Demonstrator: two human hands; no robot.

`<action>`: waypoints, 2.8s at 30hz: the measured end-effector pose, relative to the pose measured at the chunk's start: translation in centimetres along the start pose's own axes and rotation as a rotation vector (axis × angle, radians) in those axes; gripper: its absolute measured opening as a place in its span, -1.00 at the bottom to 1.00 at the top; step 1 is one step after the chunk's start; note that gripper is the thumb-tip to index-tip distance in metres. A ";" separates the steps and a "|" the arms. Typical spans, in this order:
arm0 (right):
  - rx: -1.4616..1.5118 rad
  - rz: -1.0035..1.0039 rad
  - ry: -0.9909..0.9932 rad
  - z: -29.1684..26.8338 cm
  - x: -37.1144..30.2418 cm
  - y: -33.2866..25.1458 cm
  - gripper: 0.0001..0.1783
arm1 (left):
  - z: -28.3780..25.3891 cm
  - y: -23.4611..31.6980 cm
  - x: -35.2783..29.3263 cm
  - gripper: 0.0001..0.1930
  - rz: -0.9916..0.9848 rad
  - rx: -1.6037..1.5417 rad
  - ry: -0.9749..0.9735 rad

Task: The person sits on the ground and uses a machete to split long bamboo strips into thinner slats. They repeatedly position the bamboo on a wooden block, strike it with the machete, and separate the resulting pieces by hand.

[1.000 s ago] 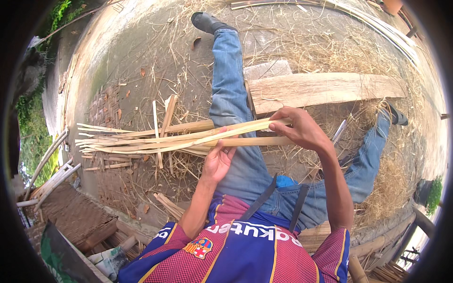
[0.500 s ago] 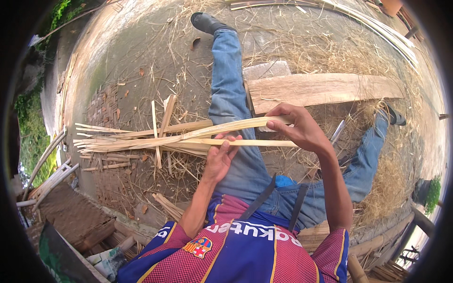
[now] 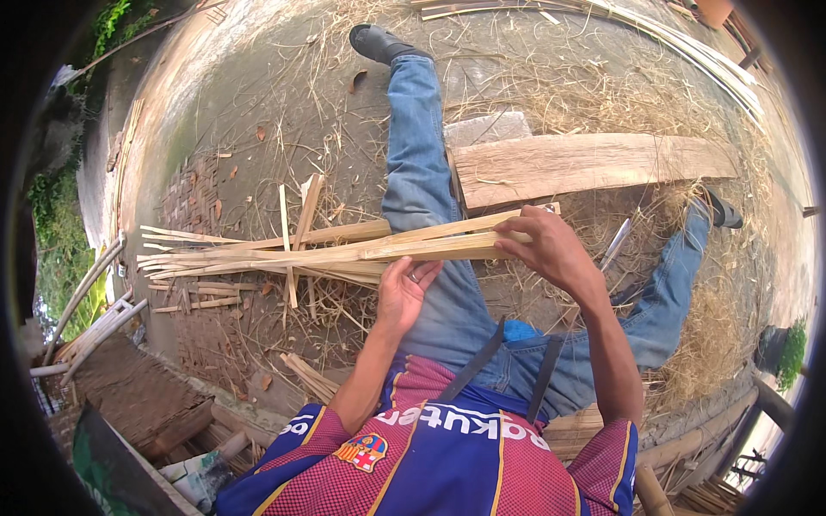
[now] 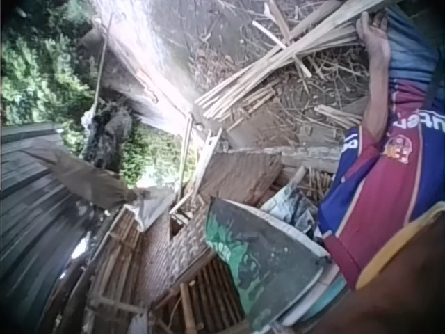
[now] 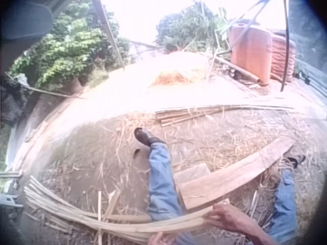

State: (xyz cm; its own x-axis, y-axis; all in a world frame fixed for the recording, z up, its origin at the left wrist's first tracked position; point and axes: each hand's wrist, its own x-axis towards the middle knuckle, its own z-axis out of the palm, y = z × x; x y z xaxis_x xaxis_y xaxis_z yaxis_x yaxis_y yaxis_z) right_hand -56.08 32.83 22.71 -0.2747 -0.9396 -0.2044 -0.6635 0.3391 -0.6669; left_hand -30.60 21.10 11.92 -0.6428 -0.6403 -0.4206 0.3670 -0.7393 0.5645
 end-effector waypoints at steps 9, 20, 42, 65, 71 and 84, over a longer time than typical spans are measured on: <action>-0.265 -0.001 0.083 -0.2 -1.8 0.1 -0.66 | 0.1 0.1 -0.1 -0.59 -0.033 -0.005 -0.024; -0.320 -0.264 0.290 5.6 -0.5 -1.9 -0.37 | 4.1 2.9 -2.3 -0.52 0.126 0.375 -0.059; -0.092 -0.281 0.181 2.7 4.7 -3.2 -0.76 | -13.3 8.1 3.3 0.14 0.304 -0.517 0.383; -0.279 -0.166 0.261 5.6 3.2 -0.1 -0.76 | -15.0 11.8 10.8 -0.34 0.228 -0.583 0.785; -0.188 -0.165 0.057 7.0 4.1 -0.4 -0.61 | -15.2 12.4 10.8 -0.35 0.176 -0.482 0.837; -0.537 -0.476 0.386 3.8 1.6 5.0 -0.56 | -4.9 10.5 7.1 -0.38 0.215 -0.407 0.656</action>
State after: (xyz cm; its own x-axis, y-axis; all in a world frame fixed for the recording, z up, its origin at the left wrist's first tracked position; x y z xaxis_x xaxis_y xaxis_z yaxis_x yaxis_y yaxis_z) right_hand -57.24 32.82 16.31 -0.0343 -0.9394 0.3412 -0.9859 -0.0242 -0.1655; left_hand -27.95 7.76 11.41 -0.0497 -0.6758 -0.7354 0.7359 -0.5226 0.4305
